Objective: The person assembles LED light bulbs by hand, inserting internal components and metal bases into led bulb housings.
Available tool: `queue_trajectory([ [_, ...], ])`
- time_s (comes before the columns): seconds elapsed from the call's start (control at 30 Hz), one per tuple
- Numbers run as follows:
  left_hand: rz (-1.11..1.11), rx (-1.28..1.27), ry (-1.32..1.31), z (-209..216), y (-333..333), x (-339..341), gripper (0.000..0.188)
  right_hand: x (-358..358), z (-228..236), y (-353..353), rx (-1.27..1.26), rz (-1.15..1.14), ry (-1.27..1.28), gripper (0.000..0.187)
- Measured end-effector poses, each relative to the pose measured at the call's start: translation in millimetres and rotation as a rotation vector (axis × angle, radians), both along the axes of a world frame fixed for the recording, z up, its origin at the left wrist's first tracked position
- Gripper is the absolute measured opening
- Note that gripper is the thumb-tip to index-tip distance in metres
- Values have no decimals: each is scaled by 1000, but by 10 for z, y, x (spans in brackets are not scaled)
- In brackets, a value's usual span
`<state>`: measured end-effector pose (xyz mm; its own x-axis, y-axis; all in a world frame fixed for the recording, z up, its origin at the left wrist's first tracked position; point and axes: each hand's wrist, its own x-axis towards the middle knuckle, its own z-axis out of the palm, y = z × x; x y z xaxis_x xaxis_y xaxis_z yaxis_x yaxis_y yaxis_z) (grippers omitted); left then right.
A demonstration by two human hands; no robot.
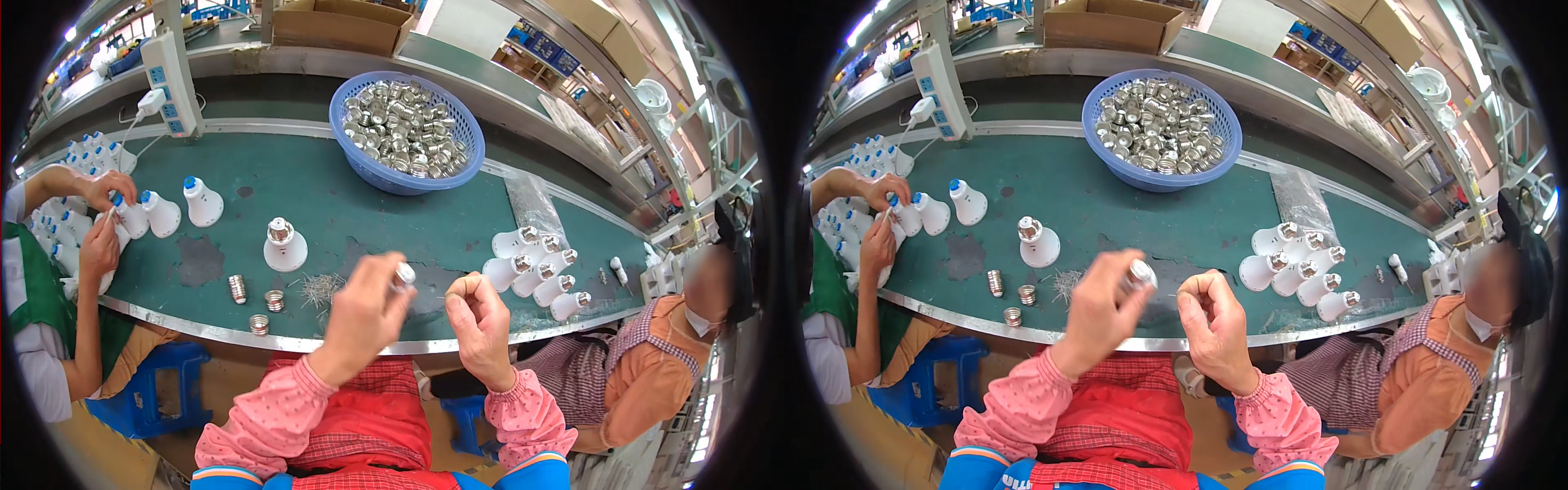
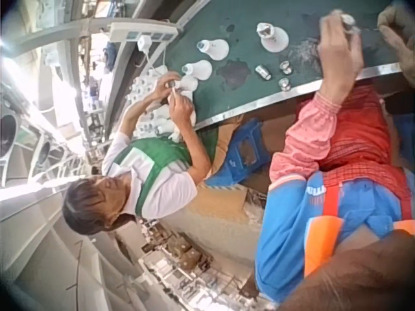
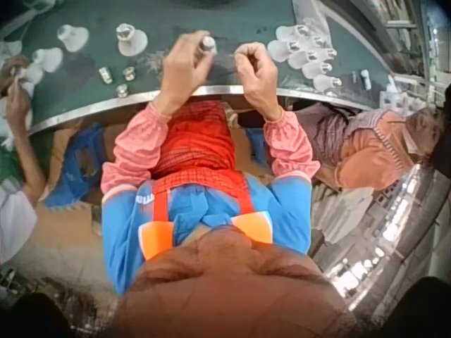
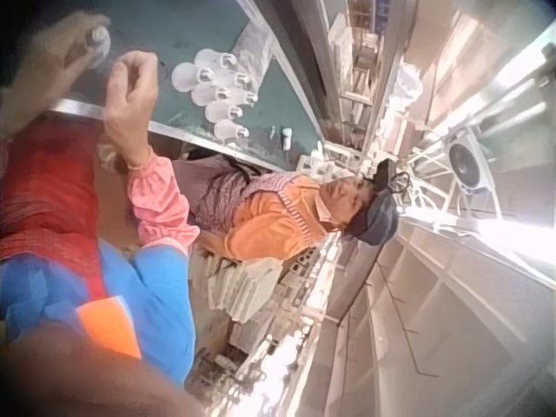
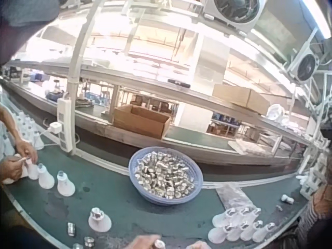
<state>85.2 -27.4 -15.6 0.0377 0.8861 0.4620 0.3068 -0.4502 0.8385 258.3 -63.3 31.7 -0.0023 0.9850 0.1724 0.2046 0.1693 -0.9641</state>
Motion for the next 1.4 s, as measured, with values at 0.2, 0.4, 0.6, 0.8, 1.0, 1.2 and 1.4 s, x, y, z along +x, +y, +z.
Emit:
queue_trajectory([
  [0.2, -150, -18, -80, -153, -191, 175, 46, 46, 49, 65, 152, 47, -375, 6],
  [0.4, -158, -24, -102, -199, -194, 161, 48, -26, 125, 132, 242, 72, -629, 13],
  [0.6, -169, -28, -112, -240, -194, 146, 49, -21, 197, 155, 248, 133, -790, 16],
  [0.8, -159, 40, -86, -309, -170, 145, 50, -116, 395, 188, 304, 205, -1099, 18],
  [1.0, -165, 36, -104, -310, -161, 146, 48, -103, 462, 261, 211, 270, -1068, 14],
  [1.2, -169, 46, -114, -300, -160, 139, 47, -77, 425, 267, 112, 211, -854, 7],
  [1.4, -174, 38, -112, -304, -161, 123, 46, -96, 435, 238, 0, 171, -834, 9],
])
